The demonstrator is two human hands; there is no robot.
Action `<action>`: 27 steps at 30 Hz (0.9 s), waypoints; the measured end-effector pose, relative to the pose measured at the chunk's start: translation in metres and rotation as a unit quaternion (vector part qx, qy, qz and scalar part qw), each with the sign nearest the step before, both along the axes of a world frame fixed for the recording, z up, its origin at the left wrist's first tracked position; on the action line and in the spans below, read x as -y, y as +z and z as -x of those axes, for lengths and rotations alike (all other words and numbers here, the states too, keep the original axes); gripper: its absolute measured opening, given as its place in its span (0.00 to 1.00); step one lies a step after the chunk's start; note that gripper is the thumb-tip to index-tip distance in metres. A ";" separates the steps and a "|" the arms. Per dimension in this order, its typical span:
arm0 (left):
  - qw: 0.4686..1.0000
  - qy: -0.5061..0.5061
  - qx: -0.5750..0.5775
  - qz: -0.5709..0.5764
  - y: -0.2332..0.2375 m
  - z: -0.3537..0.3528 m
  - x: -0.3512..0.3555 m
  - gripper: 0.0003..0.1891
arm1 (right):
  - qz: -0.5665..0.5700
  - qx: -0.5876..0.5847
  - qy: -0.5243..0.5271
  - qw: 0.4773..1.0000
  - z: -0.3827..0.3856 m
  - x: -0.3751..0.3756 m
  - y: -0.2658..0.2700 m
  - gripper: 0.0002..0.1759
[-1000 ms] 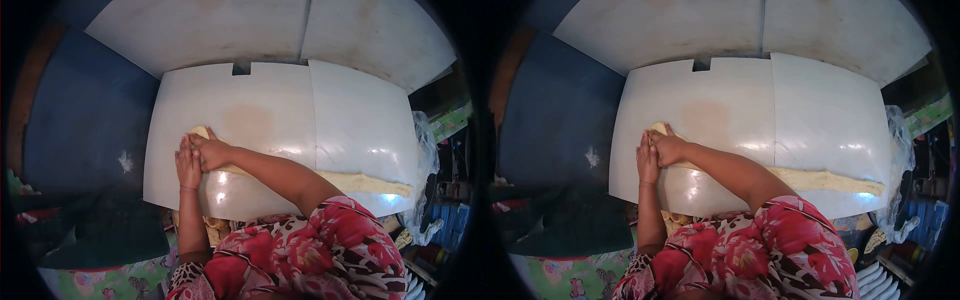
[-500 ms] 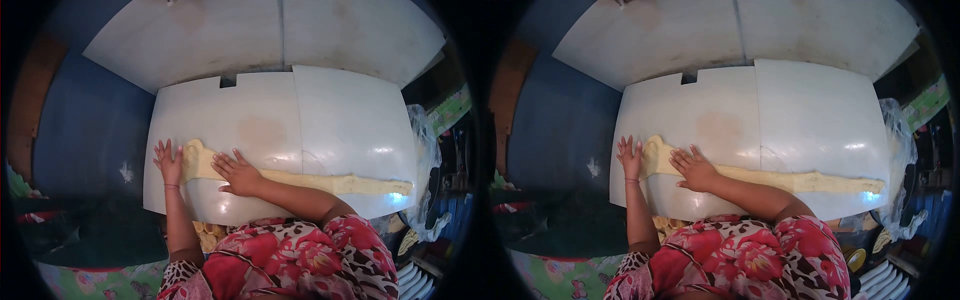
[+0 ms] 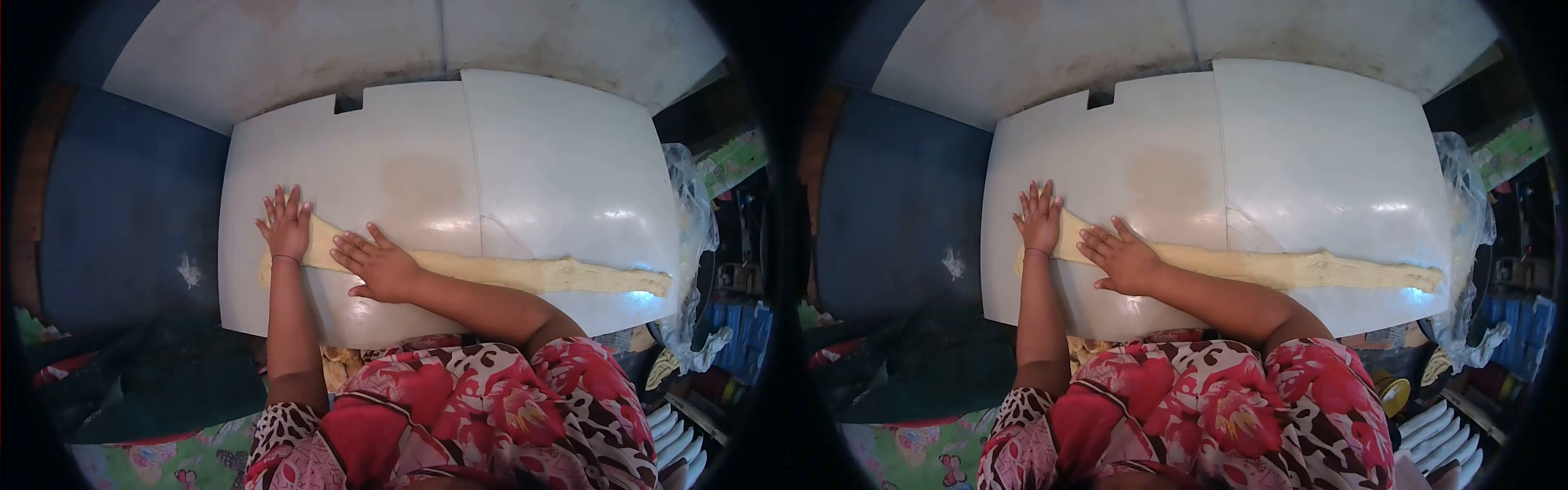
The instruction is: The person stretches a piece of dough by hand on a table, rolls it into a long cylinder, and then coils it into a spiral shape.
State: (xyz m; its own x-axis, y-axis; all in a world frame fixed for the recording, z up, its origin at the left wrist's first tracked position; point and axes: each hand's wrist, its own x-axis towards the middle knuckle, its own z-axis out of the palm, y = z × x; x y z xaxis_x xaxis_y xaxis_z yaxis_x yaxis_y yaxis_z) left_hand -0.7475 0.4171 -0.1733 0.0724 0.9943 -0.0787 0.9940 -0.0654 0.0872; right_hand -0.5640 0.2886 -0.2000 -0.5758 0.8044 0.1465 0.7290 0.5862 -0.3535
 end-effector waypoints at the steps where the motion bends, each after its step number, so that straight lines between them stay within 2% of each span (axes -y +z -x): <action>1: 1.000 -0.005 0.002 -0.006 0.001 -0.001 -0.002 0.29 | -0.006 0.002 -0.005 1.000 -0.004 0.005 0.000 0.43; 4: 1.000 0.005 0.001 -0.005 -0.003 0.002 -0.009 0.30 | -0.010 0.003 -0.032 0.999 -0.024 0.024 0.001 0.43; 7: 1.000 0.000 0.010 -0.022 -0.011 0.007 -0.006 0.31 | 0.021 -0.022 -0.141 0.990 -0.063 0.055 0.004 0.42; 10: 0.998 -0.020 0.023 -0.053 -0.017 0.010 -0.003 0.32 | 0.036 -0.010 -0.199 0.979 -0.090 0.077 0.005 0.44; 12: 0.985 -0.040 0.045 -0.162 -0.018 0.011 0.001 0.31 | 0.045 -0.004 -0.203 0.978 -0.104 0.088 0.005 0.44; 13: 0.984 -0.041 0.046 -0.166 -0.016 0.011 0.002 0.31 | 0.049 -0.053 -0.196 0.978 -0.110 0.092 0.003 0.44; 14: 0.979 -0.063 -0.002 -0.194 -0.016 0.011 0.006 0.30 | 0.054 -0.102 -0.189 0.975 -0.116 0.095 0.002 0.43; 15: 0.970 -0.084 -0.049 -0.221 -0.013 0.007 0.012 0.29 | 0.051 -0.100 -0.190 0.975 -0.123 0.097 0.002 0.43; 16: 0.970 -0.084 -0.046 -0.223 -0.013 0.000 0.018 0.29 | 0.089 -0.267 -0.169 0.945 -0.130 0.097 0.003 0.42; 17: 0.970 -0.085 -0.004 -0.228 -0.015 -0.010 0.027 0.29 | 0.125 -0.425 -0.143 0.885 -0.139 0.098 0.003 0.40; 18: 0.969 -0.084 0.039 -0.230 -0.015 -0.025 0.038 0.28 | 0.124 -0.421 -0.145 0.887 -0.145 0.099 0.002 0.40; 19: 0.969 -0.084 0.045 -0.229 -0.014 -0.045 0.053 0.28 | 0.172 -0.571 -0.154 0.788 -0.151 0.101 0.000 0.40; 20: 0.966 -0.135 0.078 -0.204 -0.015 -0.070 0.070 0.29 | 0.214 -0.700 -0.160 0.663 -0.159 0.103 -0.001 0.39; 21: 0.960 -0.186 0.112 -0.179 -0.015 -0.098 0.090 0.29 | 0.214 -0.694 -0.165 0.667 -0.169 0.107 -0.003 0.39; 23: 0.946 -0.264 0.136 -0.129 -0.019 -0.153 0.131 0.31 | 0.283 -0.788 -0.134 0.530 -0.192 0.118 -0.006 0.38; 24: 0.942 -0.292 0.127 -0.108 -0.020 -0.179 0.151 0.32 | 0.281 -0.787 -0.138 0.532 -0.206 0.127 -0.008 0.38; 26: 0.936 -0.321 0.115 -0.084 -0.019 -0.229 0.185 0.33 | 0.279 -0.674 -0.128 0.672 -0.235 0.151 -0.011 0.38; 27: 0.929 -0.351 0.105 -0.041 -0.016 -0.254 0.200 0.34 | 0.280 -0.674 -0.130 0.671 -0.254 0.166 -0.014 0.38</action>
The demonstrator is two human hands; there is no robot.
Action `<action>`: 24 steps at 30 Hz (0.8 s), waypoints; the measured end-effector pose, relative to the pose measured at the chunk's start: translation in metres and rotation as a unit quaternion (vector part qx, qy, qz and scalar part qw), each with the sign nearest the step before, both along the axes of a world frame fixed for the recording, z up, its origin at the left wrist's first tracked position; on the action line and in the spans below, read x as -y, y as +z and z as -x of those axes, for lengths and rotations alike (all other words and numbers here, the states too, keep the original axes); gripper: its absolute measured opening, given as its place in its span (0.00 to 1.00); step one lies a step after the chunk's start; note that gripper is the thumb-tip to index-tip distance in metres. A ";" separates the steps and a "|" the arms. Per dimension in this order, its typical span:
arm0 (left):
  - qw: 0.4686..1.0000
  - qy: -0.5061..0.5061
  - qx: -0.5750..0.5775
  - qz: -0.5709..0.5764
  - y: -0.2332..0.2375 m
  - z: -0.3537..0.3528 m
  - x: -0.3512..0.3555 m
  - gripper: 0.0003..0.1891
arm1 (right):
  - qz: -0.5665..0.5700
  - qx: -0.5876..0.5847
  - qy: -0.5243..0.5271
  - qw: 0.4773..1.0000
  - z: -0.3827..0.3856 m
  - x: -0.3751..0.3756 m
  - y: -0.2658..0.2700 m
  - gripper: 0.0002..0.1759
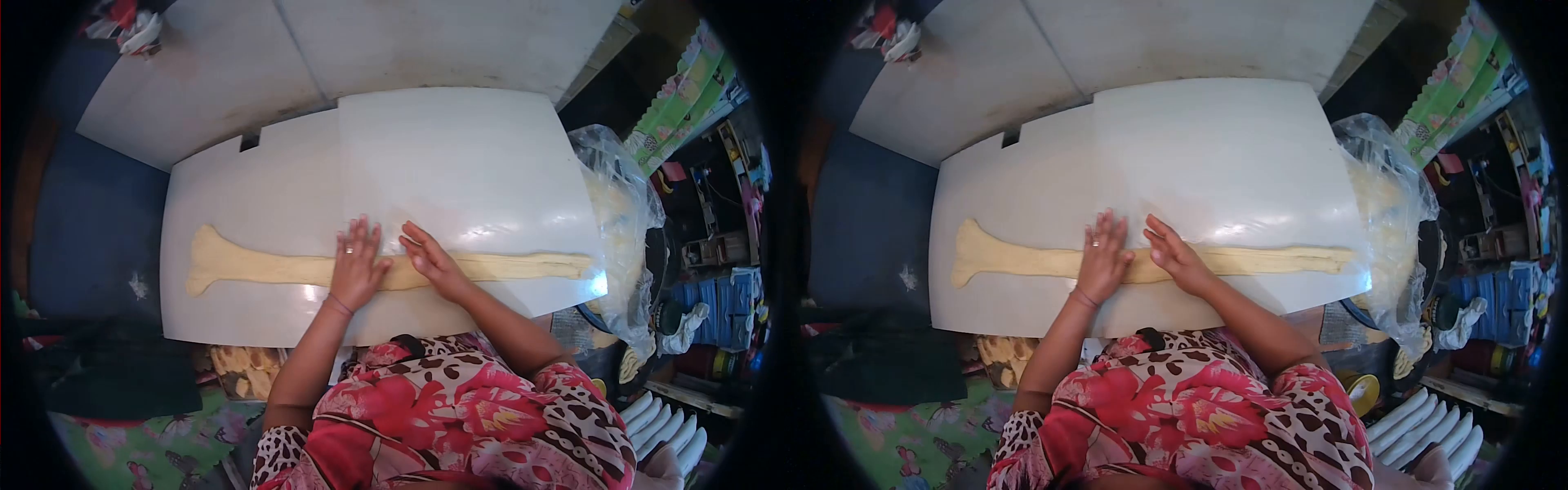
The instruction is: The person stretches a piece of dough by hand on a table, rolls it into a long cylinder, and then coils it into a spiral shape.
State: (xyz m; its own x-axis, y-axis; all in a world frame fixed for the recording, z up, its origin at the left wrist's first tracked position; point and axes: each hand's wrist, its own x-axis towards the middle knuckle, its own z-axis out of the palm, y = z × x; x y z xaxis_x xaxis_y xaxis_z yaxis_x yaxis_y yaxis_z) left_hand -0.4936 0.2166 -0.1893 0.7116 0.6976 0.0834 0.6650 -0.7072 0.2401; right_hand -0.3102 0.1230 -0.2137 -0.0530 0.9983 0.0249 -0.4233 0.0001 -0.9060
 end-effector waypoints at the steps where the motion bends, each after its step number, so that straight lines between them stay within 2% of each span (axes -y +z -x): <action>1: 0.998 -0.035 -0.027 0.034 0.000 -0.019 0.012 0.35 | -0.001 0.049 -0.026 0.998 -0.022 0.018 -0.002 0.38; 2: 0.998 -0.038 -0.029 0.036 -0.003 -0.036 0.019 0.35 | -0.003 0.097 -0.052 0.994 -0.046 0.035 -0.005 0.38; 3: 0.998 -0.035 -0.030 0.029 -0.008 -0.053 0.023 0.37 | 0.035 0.055 -0.111 0.992 -0.068 0.051 0.002 0.38; 5: 0.998 -0.039 -0.037 0.023 -0.009 -0.087 0.032 0.39 | 0.065 -0.022 -0.162 0.984 -0.112 0.089 0.007 0.40; 6: 0.995 -0.080 -0.046 0.024 -0.003 -0.104 0.038 0.40 | 0.067 -0.029 -0.166 0.983 -0.134 0.109 0.006 0.40; 8: 0.989 -0.126 -0.068 0.025 -0.003 -0.134 0.049 0.42 | 0.076 -0.005 -0.073 0.994 -0.174 0.146 0.003 0.35; 10: 0.974 -0.218 -0.053 -0.031 -0.009 -0.162 0.063 0.46 | 0.066 0.005 -0.095 0.993 -0.203 0.178 0.000 0.35; 14: 0.957 -0.281 -0.066 -0.029 -0.012 -0.227 0.097 0.48 | 0.048 0.071 -0.192 0.978 -0.249 0.231 0.003 0.34; 18: 0.935 -0.353 -0.031 -0.031 -0.016 -0.273 0.116 0.48 | 0.027 0.067 -0.272 0.960 -0.285 0.272 0.005 0.31; 20: 0.913 -0.401 -0.061 -0.040 -0.012 -0.300 0.132 0.50 | 0.045 0.071 -0.287 0.954 -0.297 0.287 0.001 0.31; 24: 0.896 -0.432 -0.083 -0.061 -0.010 -0.330 0.147 0.52 | 0.094 0.093 -0.292 0.947 -0.308 0.304 -0.009 0.29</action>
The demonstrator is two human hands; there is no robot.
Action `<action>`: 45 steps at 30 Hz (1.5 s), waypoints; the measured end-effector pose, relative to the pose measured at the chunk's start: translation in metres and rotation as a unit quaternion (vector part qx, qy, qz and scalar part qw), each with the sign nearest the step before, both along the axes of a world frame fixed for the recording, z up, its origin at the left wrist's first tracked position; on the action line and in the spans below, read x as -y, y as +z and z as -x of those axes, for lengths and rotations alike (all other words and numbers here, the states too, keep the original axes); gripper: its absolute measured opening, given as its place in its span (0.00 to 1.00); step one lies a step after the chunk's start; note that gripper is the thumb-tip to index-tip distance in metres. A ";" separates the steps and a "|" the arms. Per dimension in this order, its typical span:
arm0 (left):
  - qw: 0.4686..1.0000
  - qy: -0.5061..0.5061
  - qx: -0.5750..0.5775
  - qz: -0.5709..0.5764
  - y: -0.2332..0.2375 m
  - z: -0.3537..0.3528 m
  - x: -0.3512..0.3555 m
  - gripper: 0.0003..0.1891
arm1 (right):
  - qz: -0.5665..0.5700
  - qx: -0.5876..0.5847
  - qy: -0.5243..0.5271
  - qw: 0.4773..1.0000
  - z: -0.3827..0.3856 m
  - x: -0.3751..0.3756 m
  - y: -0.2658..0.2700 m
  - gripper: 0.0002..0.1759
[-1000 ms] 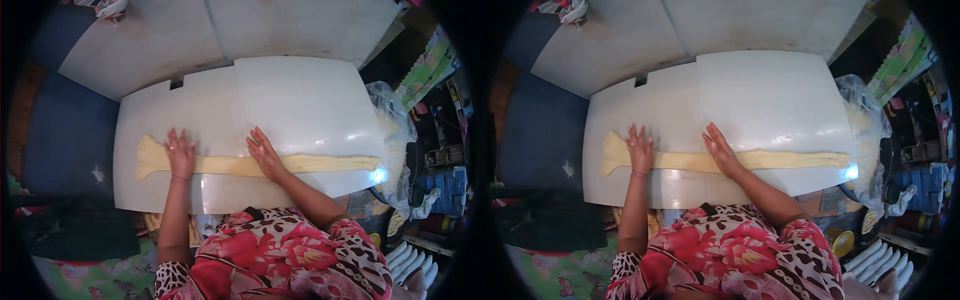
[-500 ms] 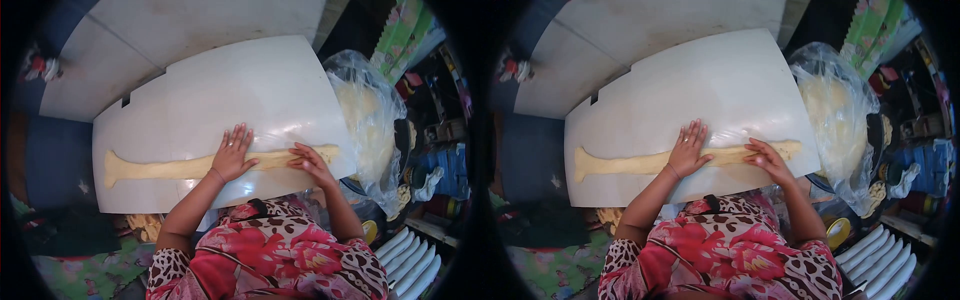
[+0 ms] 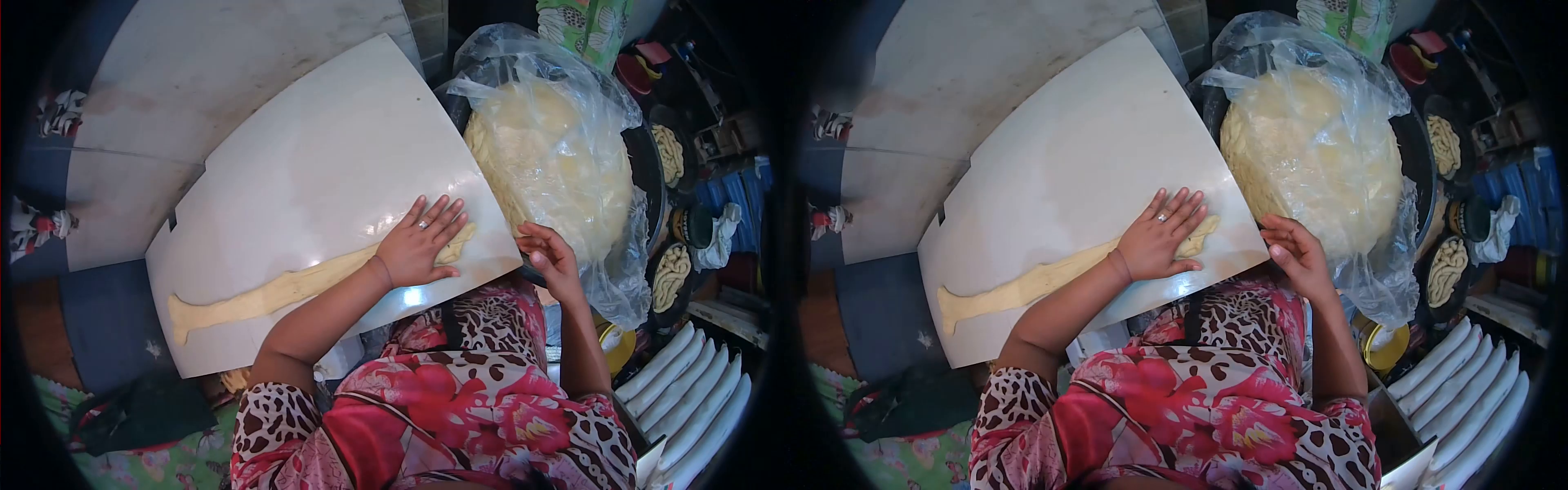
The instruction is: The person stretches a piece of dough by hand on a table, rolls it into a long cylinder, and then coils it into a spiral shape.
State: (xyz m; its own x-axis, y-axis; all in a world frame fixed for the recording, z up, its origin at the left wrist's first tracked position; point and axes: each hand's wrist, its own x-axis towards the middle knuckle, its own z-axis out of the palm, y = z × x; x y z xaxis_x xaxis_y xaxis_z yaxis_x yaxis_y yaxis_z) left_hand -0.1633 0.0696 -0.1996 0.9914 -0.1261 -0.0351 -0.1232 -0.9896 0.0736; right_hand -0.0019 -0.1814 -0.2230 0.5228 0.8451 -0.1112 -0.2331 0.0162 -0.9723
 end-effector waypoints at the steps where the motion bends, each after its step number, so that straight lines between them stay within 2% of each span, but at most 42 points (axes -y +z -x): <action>1: 0.999 0.001 -0.026 0.040 0.003 -0.007 0.003 0.53 | 0.000 -0.003 0.002 1.000 0.000 0.002 -0.002 0.29; 3: 0.995 0.004 -0.056 0.081 0.004 -0.019 0.014 0.54 | 0.028 0.010 0.001 1.000 0.000 0.006 -0.005 0.27; 5: 0.990 0.080 -0.047 0.109 -0.001 -0.032 0.033 0.54 | 0.029 0.029 0.007 0.999 0.001 0.008 -0.008 0.26; 6: 0.990 0.078 -0.049 0.111 -0.006 -0.038 0.045 0.54 | 0.031 0.051 0.012 0.998 0.001 0.009 -0.008 0.25; 8: 0.979 0.188 0.043 0.069 -0.021 -0.045 0.065 0.55 | 0.044 0.071 0.013 0.996 0.001 0.012 -0.005 0.25; 9: 0.979 0.188 0.042 0.070 -0.028 -0.047 0.069 0.55 | 0.053 0.092 0.017 0.994 0.001 0.014 -0.005 0.24; 11: 0.983 0.031 0.181 -0.031 -0.040 -0.047 0.073 0.53 | 0.060 0.088 0.005 0.994 -0.001 0.020 -0.013 0.25; 12: 0.995 0.055 0.060 0.066 -0.024 -0.053 0.074 0.51 | 0.065 0.078 -0.020 0.995 -0.003 0.024 -0.015 0.25; 16: 0.997 0.027 0.013 0.073 -0.017 -0.068 0.078 0.51 | 0.051 0.069 -0.050 0.995 -0.011 0.032 -0.018 0.26; 18: 0.995 0.005 0.101 0.016 -0.022 -0.066 0.081 0.52 | 0.041 0.070 -0.042 0.996 -0.015 0.029 -0.015 0.27; 19: 0.994 0.013 0.109 0.011 -0.024 -0.067 0.079 0.52 | 0.024 0.061 -0.047 0.997 -0.016 0.025 -0.013 0.26; 21: 0.988 -0.057 0.020 0.144 -0.024 -0.070 0.075 0.52 | 0.001 0.063 -0.041 0.997 -0.024 0.015 -0.013 0.25; 22: 0.989 -0.069 -0.043 0.120 -0.014 -0.072 0.073 0.50 | 0.003 0.074 -0.050 0.996 -0.031 0.006 -0.014 0.25; 23: 0.991 -0.058 -0.028 0.114 -0.013 -0.071 0.071 0.50 | 0.004 0.088 -0.060 0.994 -0.040 -0.004 -0.010 0.25; 25: 0.980 -0.049 0.103 0.161 -0.012 -0.062 0.070 0.47 | -0.001 0.104 -0.054 0.993 -0.051 -0.031 0.013 0.24; 27: 0.986 -0.011 0.116 0.122 -0.008 -0.036 0.083 0.45 | 0.003 0.226 -0.094 0.969 -0.064 -0.062 0.023 0.24; 28: 0.986 0.049 0.098 0.129 -0.009 -0.020 0.091 0.44 | 0.002 0.275 -0.098 0.956 -0.065 -0.080 0.031 0.25; 29: 0.982 0.108 0.077 0.138 -0.011 -0.007 0.095 0.43 | 0.015 0.380 -0.078 0.922 -0.063 -0.101 0.038 0.27; 30: 0.980 0.119 0.086 0.136 -0.014 0.001 0.094 0.43 | 0.028 0.479 -0.057 0.876 -0.056 -0.120 0.044 0.29; 32: 0.990 0.091 0.037 0.101 -0.025 0.011 0.088 0.42 | -0.017 0.589 0.023 0.808 -0.034 -0.162 0.025 0.34; 33: 0.989 0.103 0.044 0.100 -0.032 0.011 0.084 0.42 | 0.053 0.691 0.127 0.709 -0.023 -0.176 -0.003 0.39; 36: 0.982 0.103 0.100 0.126 -0.042 0.011 0.088 0.42 | 0.054 0.734 0.124 0.666 -0.021 -0.210 -0.011 0.42; 38: 0.985 0.100 0.085 0.114 -0.037 0.010 0.087 0.41 | 0.063 0.788 0.125 0.600 -0.035 -0.232 -0.007 0.41; 39: 0.983 0.108 0.096 0.112 -0.031 0.013 0.088 0.41 | 0.054 0.794 0.129 0.592 -0.029 -0.235 -0.009 0.41; 41: 0.979 0.148 0.100 0.101 -0.020 0.026 0.089 0.41 | 0.189 0.798 0.155 0.551 -0.004 -0.232 -0.014 0.39; 42: 0.970 0.193 0.114 0.095 -0.019 0.034 0.087 0.41 | 0.168 0.751 0.294 0.567 0.016 -0.221 0.009 0.39; 43: 0.963 0.212 0.133 0.104 -0.016 0.038 0.082 0.41 | 0.136 0.738 0.343 0.565 0.015 -0.219 -0.005 0.39; 45: 0.942 0.320 0.070 0.072 -0.016 0.051 0.077 0.42 | 0.155 0.767 0.098 0.615 0.005 -0.241 -0.028 0.38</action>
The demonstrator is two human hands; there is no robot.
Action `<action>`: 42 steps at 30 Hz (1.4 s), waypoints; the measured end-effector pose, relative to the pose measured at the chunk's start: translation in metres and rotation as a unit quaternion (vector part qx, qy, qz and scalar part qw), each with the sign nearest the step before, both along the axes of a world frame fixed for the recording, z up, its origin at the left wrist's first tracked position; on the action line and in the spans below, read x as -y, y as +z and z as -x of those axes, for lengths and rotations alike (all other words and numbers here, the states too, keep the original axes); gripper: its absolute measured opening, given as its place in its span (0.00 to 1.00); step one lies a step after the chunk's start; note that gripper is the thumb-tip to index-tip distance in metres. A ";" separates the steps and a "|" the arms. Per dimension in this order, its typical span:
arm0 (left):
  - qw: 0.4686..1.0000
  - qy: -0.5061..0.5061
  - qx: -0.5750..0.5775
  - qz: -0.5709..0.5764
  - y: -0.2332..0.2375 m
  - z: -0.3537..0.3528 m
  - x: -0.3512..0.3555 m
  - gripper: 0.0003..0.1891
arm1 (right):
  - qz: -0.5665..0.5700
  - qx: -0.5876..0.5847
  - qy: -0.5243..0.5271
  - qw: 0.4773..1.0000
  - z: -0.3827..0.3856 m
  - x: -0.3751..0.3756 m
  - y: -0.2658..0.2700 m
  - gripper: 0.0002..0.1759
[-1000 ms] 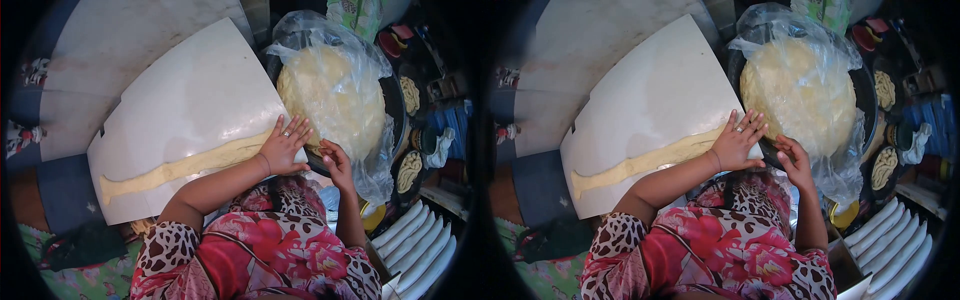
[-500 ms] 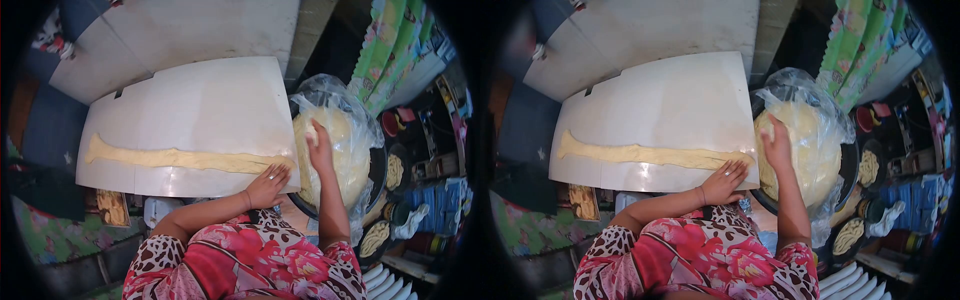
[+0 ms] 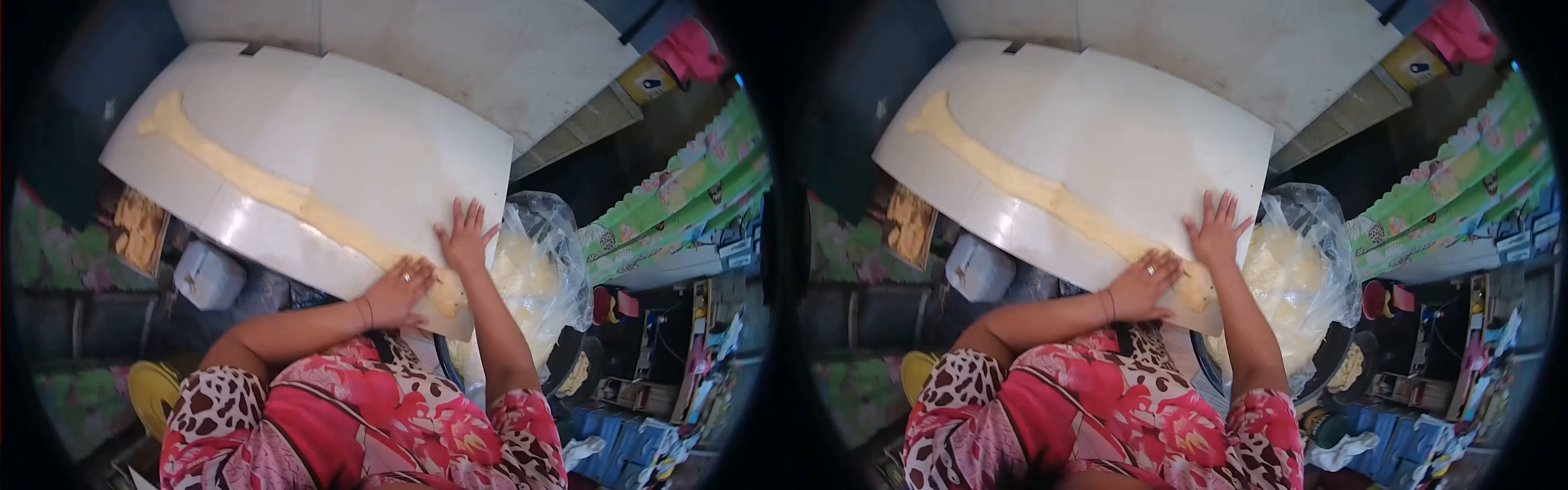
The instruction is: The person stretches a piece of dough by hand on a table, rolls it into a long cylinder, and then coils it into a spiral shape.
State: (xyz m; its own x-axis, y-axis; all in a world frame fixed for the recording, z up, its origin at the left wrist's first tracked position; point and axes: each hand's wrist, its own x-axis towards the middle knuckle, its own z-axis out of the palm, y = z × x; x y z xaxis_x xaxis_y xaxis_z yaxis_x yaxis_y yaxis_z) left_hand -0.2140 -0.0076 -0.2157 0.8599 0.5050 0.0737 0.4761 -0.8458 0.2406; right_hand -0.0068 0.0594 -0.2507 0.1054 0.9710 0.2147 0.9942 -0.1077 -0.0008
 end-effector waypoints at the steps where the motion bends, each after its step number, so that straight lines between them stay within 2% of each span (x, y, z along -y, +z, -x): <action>1: 0.998 -0.021 0.055 -0.004 -0.007 0.005 -0.005 0.43 | 0.008 0.003 0.008 1.000 0.000 -0.002 0.002 0.38; 3: 0.998 -0.017 0.058 0.007 -0.011 0.004 -0.003 0.42 | -0.058 0.075 0.057 0.994 0.002 -0.016 0.015 0.37; 4: 0.998 -0.020 0.062 0.014 -0.011 0.003 -0.005 0.42 | -0.065 0.076 0.068 0.993 0.013 -0.011 0.021 0.37; 6: 0.995 0.002 0.096 0.000 -0.014 0.004 -0.011 0.41 | 0.106 -0.082 0.182 0.974 0.033 0.014 0.025 0.36; 7: 0.997 -0.003 0.073 -0.021 -0.013 0.006 -0.012 0.40 | -0.075 -0.056 0.153 0.984 0.032 0.008 0.015 0.35; 8: 0.998 -0.016 0.047 -0.034 -0.015 0.008 -0.005 0.39 | -0.065 -0.058 0.153 0.984 0.027 0.002 0.012 0.35; 10: 0.998 -0.022 0.061 -0.019 -0.011 0.008 -0.004 0.37 | -0.101 0.022 0.098 0.990 0.022 -0.026 0.021 0.35; 12: 0.997 -0.029 0.071 -0.029 -0.015 0.008 -0.012 0.35 | -0.119 0.071 0.115 0.984 0.032 -0.030 0.022 0.36; 14: 0.996 -0.021 0.087 -0.028 -0.016 0.013 -0.020 0.34 | 0.026 -0.076 0.195 0.978 0.053 -0.006 0.012 0.34; 16: 0.995 -0.036 0.097 -0.002 -0.021 0.016 -0.013 0.34 | 0.002 -0.069 0.169 0.983 0.051 -0.020 0.015 0.34; 18: 0.993 -0.040 0.111 0.007 -0.016 0.018 -0.007 0.34 | -0.109 0.002 0.135 0.985 0.048 -0.039 0.020 0.35; 19: 0.993 -0.050 0.107 0.009 -0.019 0.017 -0.009 0.35 | -0.120 0.057 0.129 0.983 0.048 -0.047 0.020 0.35; 20: 0.993 -0.054 0.105 0.004 -0.020 0.018 -0.016 0.35 | -0.131 0.058 0.135 0.981 0.056 -0.043 0.016 0.35; 22: 0.991 -0.039 0.129 -0.002 -0.020 0.031 -0.022 0.35 | -0.010 -0.054 0.174 0.983 0.074 -0.024 0.005 0.35; 23: 0.992 -0.003 0.128 -0.017 -0.014 0.041 -0.020 0.35 | 0.052 -0.078 0.185 0.978 0.076 -0.023 0.021 0.36; 24: 0.992 0.027 0.122 -0.024 -0.013 0.046 -0.014 0.36 | 0.059 -0.079 0.186 0.978 0.076 -0.034 0.023 0.36; 25: 0.991 0.072 0.110 -0.009 -0.014 0.051 -0.017 0.36 | -0.006 -0.092 0.151 0.984 0.075 -0.044 0.022 0.35; 26: 0.985 0.093 0.136 -0.050 -0.010 0.060 -0.021 0.37 | -0.077 -0.102 0.113 0.985 0.071 -0.050 0.020 0.35; 27: 0.985 0.107 0.128 -0.050 -0.010 0.066 -0.022 0.37 | -0.079 -0.047 0.119 0.989 0.070 -0.060 0.024 0.35; 28: 0.983 0.126 0.124 -0.057 -0.007 0.073 -0.028 0.37 | -0.088 -0.049 0.121 0.988 0.080 -0.057 0.017 0.35; 29: 0.980 0.134 0.126 -0.069 -0.005 0.080 -0.034 0.37 | -0.055 -0.040 0.106 0.992 0.092 -0.051 0.005 0.35; 31: 0.989 0.122 0.083 0.002 -0.006 0.085 -0.030 0.38 | -0.017 -0.023 0.104 0.994 0.105 -0.063 0.008 0.35; 34: 0.984 0.132 0.104 -0.050 -0.011 0.082 -0.026 0.36 | -0.065 -0.069 0.100 0.990 0.102 -0.068 0.012 0.38; 35: 0.985 0.132 0.103 -0.045 -0.009 0.081 -0.027 0.36 | -0.062 -0.004 0.137 0.989 0.098 -0.080 0.025 0.39; 38: 0.987 0.127 0.094 -0.036 -0.014 0.086 -0.028 0.35 | -0.091 -0.030 0.134 0.986 0.122 -0.084 0.012 0.39; 39: 0.989 0.124 0.082 -0.005 -0.009 0.090 -0.028 0.36 | -0.002 0.033 0.193 0.981 0.139 -0.057 0.024 0.39; 40: 0.988 0.130 0.087 -0.005 -0.011 0.091 -0.032 0.36 | 0.000 0.037 0.200 0.979 0.139 -0.068 0.023 0.39; 42: 0.987 0.137 0.075 -0.029 -0.018 0.089 -0.022 0.35 | -0.061 -0.114 0.113 0.985 0.129 -0.078 0.011 0.39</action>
